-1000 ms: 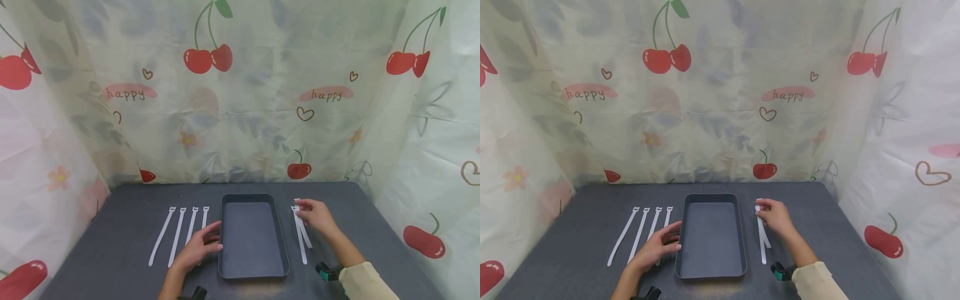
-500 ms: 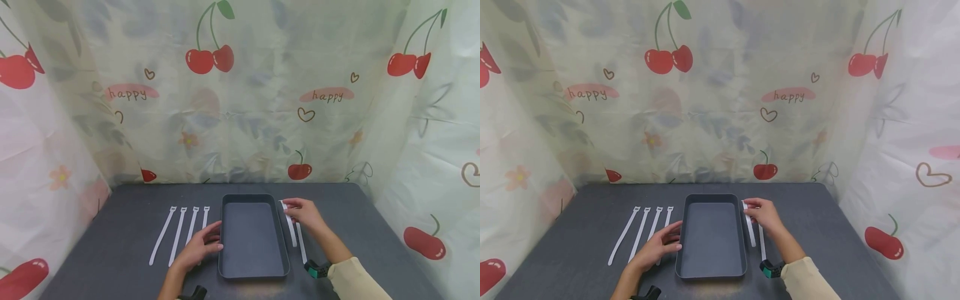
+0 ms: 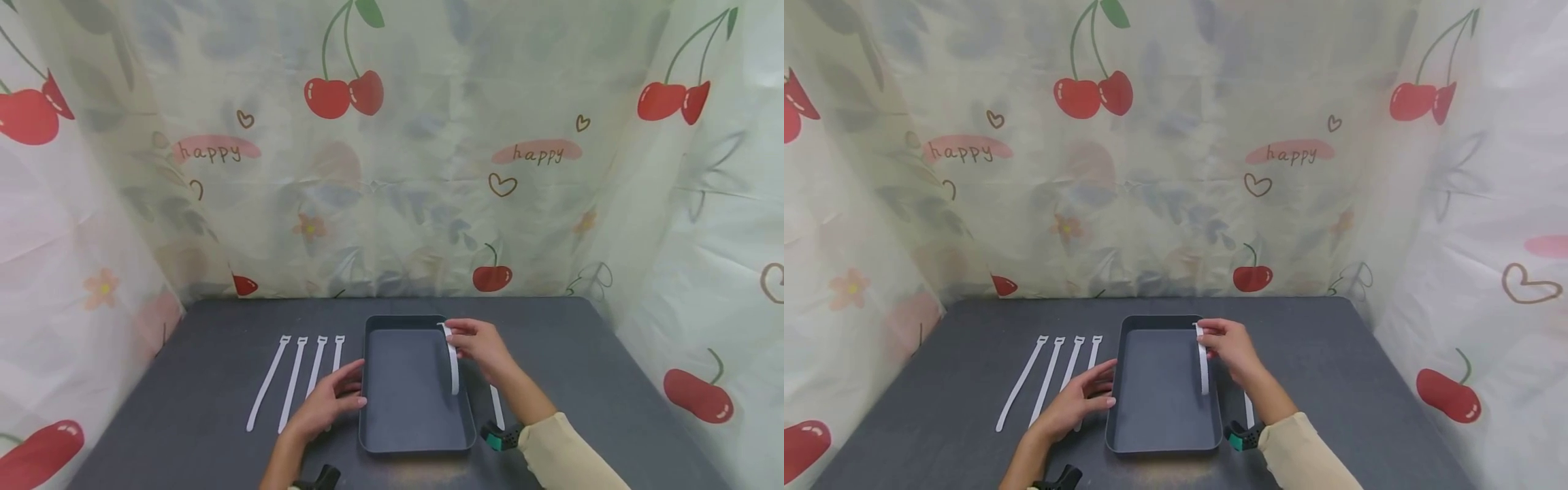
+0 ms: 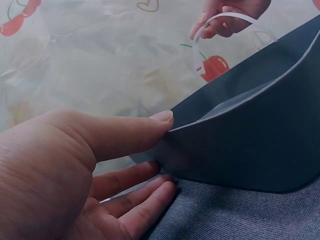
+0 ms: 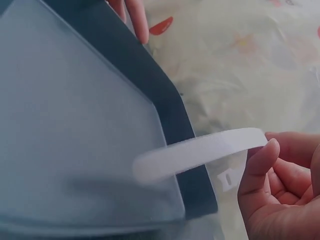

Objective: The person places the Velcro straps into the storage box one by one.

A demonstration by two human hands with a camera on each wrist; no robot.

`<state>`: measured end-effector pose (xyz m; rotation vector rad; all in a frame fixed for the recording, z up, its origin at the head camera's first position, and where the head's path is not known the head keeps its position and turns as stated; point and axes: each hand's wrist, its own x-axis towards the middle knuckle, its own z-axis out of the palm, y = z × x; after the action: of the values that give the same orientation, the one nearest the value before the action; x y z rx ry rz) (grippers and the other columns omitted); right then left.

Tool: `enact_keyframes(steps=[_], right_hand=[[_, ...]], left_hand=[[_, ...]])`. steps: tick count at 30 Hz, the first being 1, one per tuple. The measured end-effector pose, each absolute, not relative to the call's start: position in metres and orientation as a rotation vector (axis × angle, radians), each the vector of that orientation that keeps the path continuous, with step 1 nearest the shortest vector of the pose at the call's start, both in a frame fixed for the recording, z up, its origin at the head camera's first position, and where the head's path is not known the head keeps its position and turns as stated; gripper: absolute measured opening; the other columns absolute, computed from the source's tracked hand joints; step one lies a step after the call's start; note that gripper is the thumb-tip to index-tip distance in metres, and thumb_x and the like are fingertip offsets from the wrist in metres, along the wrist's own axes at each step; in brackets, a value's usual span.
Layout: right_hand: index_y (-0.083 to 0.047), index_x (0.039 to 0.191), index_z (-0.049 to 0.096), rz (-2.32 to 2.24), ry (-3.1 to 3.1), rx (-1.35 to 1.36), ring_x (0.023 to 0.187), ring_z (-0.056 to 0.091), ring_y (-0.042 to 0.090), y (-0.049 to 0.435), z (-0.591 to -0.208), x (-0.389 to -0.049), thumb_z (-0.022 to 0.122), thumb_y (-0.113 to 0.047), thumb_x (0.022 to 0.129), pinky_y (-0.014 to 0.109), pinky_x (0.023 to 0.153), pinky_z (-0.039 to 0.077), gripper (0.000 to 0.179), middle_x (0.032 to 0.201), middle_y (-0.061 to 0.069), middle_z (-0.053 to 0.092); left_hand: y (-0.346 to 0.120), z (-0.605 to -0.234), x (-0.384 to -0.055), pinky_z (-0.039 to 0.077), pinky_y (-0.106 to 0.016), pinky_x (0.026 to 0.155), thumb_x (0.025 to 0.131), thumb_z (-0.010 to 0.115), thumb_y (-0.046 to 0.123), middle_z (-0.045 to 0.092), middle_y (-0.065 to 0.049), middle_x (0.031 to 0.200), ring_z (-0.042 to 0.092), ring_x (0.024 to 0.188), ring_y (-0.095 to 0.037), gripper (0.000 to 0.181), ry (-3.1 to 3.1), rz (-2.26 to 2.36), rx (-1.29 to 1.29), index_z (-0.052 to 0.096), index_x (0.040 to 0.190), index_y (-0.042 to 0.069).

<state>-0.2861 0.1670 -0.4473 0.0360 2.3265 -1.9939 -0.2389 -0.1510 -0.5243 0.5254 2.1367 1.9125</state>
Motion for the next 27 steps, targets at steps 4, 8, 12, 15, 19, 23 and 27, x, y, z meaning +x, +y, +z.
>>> enact_keyframes(steps=[4, 8, 12, 15, 19, 23, 27], right_hand=[[0.003, 0.121, 0.065, -2.007, 2.312, 0.045, 0.073, 0.058, 0.018, 0.157, -0.449, -0.287, 0.067, -0.002, 0.09, 0.027, 0.063, 0.052, 0.032, 0.1, 0.014, 0.065], [0.004, 0.12, 0.064, -2.008, 2.296, 0.043, 0.073, 0.057, 0.018, 0.147, -0.455, -0.289, 0.066, 0.0, 0.09, 0.027, 0.061, 0.052, 0.031, 0.102, 0.017, 0.065], [0.006, 0.12, 0.064, -2.01, 2.273, 0.049, 0.072, 0.057, 0.018, 0.137, -0.464, -0.291, 0.065, 0.001, 0.09, 0.026, 0.059, 0.051, 0.03, 0.1, 0.017, 0.065], [0.007, 0.119, 0.064, -2.021, 2.256, 0.068, 0.071, 0.057, 0.017, 0.13, -0.47, -0.294, 0.065, 0.002, 0.09, 0.026, 0.058, 0.051, 0.03, 0.097, 0.014, 0.065], [0.008, 0.118, 0.064, -2.049, 2.215, 0.087, 0.07, 0.057, 0.016, 0.122, -0.476, -0.295, 0.064, 0.004, 0.089, 0.026, 0.058, 0.051, 0.03, 0.096, 0.014, 0.065], [0.009, 0.118, 0.064, -2.046, 2.208, 0.085, 0.069, 0.057, 0.016, 0.116, -0.482, -0.295, 0.064, 0.005, 0.088, 0.027, 0.058, 0.051, 0.03, 0.098, 0.016, 0.066], [0.007, 0.118, 0.065, -2.008, 2.235, 0.095, 0.07, 0.058, 0.017, 0.112, -0.487, -0.296, 0.064, 0.003, 0.089, 0.029, 0.06, 0.052, 0.029, 0.101, 0.017, 0.067]], left_hand=[[-0.151, -0.525, -0.239, 0.045, -0.025, 0.092, 0.086, 0.072, 0.005, 0.043, -0.027, 0.142, 0.049, 0.124, -0.04, 0.072, 2.138, 1.912, 0.523, 0.036, 0.148, 0.001], [-0.15, -0.524, -0.239, 0.045, -0.026, 0.092, 0.086, 0.072, 0.006, 0.044, -0.027, 0.141, 0.049, 0.124, -0.04, 0.072, 2.146, 1.911, 0.523, 0.036, 0.148, 0.001], [-0.15, -0.523, -0.239, 0.044, -0.027, 0.093, 0.087, 0.071, 0.005, 0.045, -0.027, 0.141, 0.049, 0.124, -0.04, 0.071, 2.152, 1.905, 0.527, 0.036, 0.149, 0.001], [-0.15, -0.523, -0.239, 0.044, -0.027, 0.093, 0.087, 0.071, 0.005, 0.045, -0.027, 0.141, 0.049, 0.124, -0.04, 0.071, 2.156, 1.898, 0.53, 0.036, 0.149, 0.001], [-0.151, -0.523, -0.239, 0.044, -0.028, 0.093, 0.087, 0.071, 0.005, 0.045, -0.027, 0.14, 0.05, 0.123, -0.04, 0.07, 2.166, 1.894, 0.532, 0.036, 0.148, 0.0], [-0.151, -0.523, -0.239, 0.045, -0.029, 0.093, 0.087, 0.071, 0.005, 0.046, -0.027, 0.14, 0.05, 0.123, -0.04, 0.07, 2.166, 1.888, 0.533, 0.036, 0.148, 0.0], [-0.151, -0.523, -0.239, 0.044, -0.03, 0.094, 0.087, 0.071, 0.005, 0.046, -0.027, 0.14, 0.049, 0.123, -0.039, 0.071, 2.162, 1.884, 0.518, 0.036, 0.149, 0.001]])
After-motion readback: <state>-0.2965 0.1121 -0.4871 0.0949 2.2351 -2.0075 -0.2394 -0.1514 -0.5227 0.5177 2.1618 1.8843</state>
